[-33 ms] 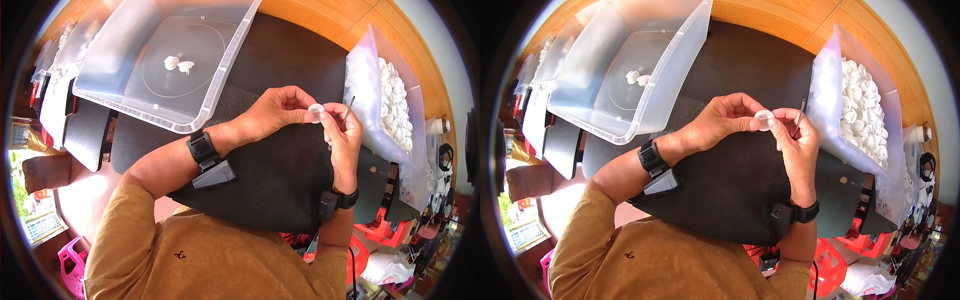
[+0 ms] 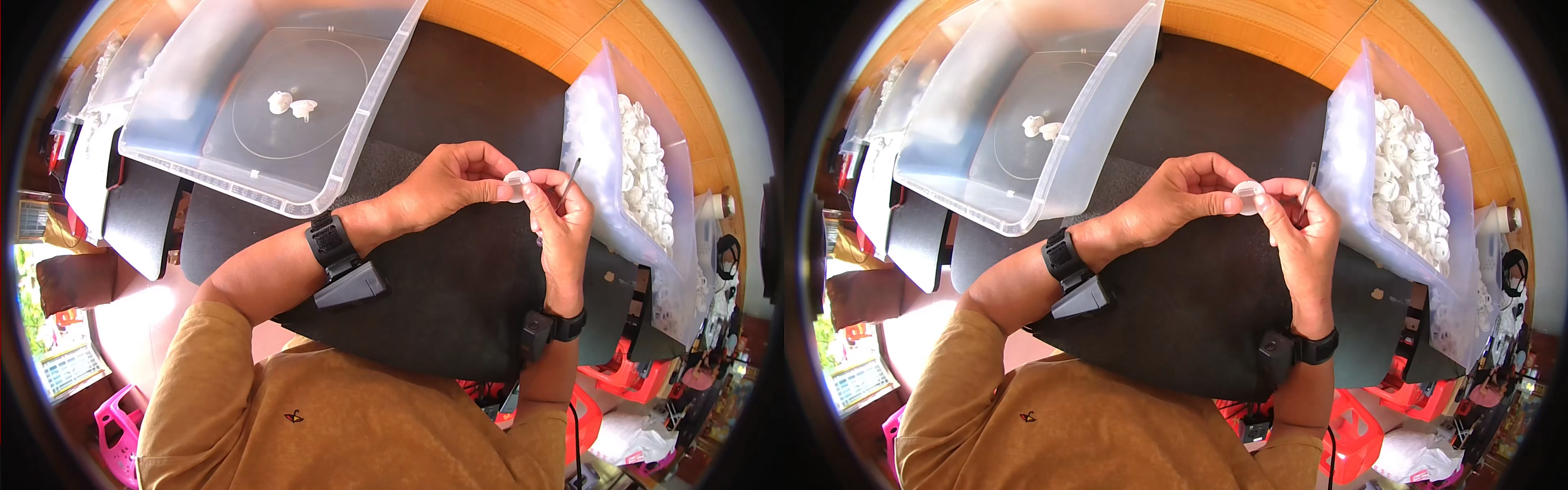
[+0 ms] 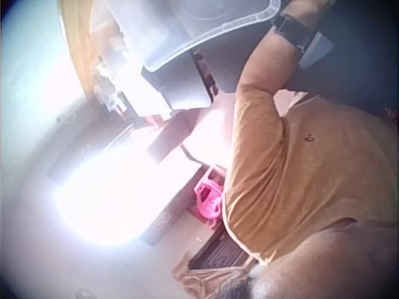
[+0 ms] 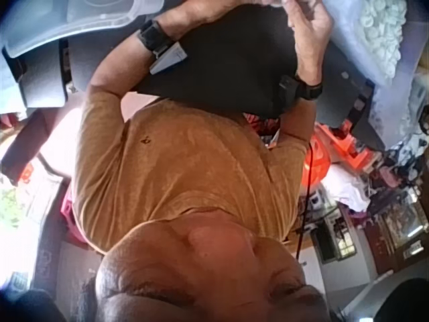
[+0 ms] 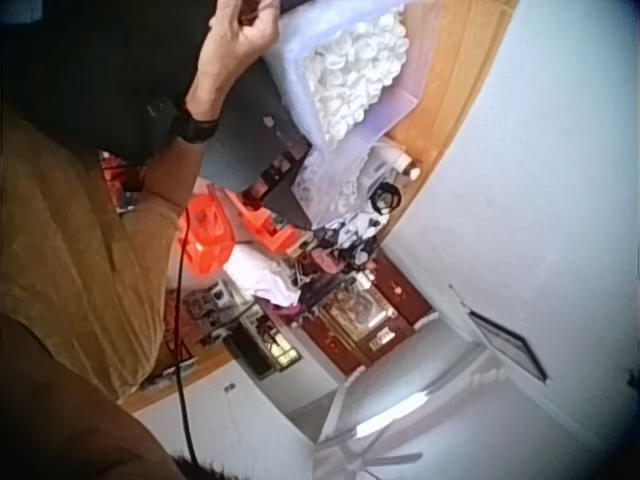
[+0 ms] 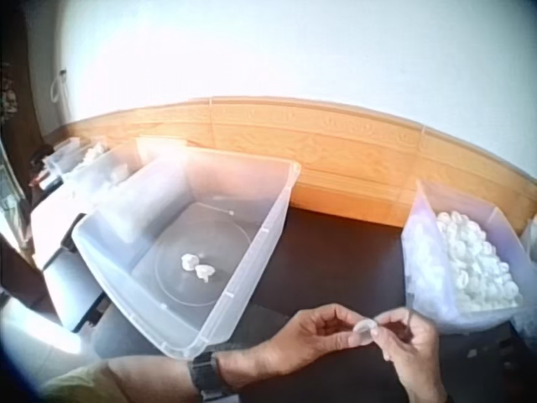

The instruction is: Using a small metal pick tool to scrape or clean excess material from white plastic manufacturing components.

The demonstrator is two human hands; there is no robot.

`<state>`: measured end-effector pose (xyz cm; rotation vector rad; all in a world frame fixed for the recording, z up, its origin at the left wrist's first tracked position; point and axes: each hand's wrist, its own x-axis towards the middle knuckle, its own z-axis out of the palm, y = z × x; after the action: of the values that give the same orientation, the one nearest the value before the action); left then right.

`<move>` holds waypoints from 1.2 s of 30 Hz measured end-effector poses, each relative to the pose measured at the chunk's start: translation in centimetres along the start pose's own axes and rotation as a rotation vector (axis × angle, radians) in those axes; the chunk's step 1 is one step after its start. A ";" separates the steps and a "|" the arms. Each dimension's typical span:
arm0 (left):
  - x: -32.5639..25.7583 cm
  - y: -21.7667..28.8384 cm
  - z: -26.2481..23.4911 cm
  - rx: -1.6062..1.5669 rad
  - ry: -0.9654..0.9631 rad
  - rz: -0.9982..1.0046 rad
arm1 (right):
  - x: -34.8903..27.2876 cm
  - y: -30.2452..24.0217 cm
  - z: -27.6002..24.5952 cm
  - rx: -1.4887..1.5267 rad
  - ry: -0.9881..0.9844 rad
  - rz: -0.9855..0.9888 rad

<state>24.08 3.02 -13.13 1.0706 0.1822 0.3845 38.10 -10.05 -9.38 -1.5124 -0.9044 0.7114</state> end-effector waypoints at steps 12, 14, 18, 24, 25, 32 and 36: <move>0.3 0.1 -0.3 0.025 -0.014 0.005 | 0.2 0.2 0.1 -0.053 0.020 -0.022; 0.3 0.1 -0.4 0.052 -0.014 0.016 | 0.3 0.4 0.2 -0.051 0.021 -0.027; 0.3 0.2 -0.3 0.062 0.005 -0.009 | 0.5 0.5 0.0 0.019 -0.021 -0.001; 0.3 0.0 0.0 -0.048 -0.024 0.007 | 0.6 0.6 -0.3 0.166 -0.030 0.068; 0.3 0.0 -0.1 -0.049 -0.022 0.007 | 0.6 0.7 -0.3 0.195 -0.026 0.066; 0.4 -0.1 -0.2 -0.075 -0.010 0.010 | 0.7 0.7 -0.6 0.213 -0.061 0.092; 0.3 0.0 -0.2 -0.018 -0.020 0.014 | 0.7 1.0 -0.5 0.245 -0.054 0.120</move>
<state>24.29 3.34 -13.23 1.0585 0.1535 0.3867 39.07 -9.75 -10.25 -1.3421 -0.7417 0.9202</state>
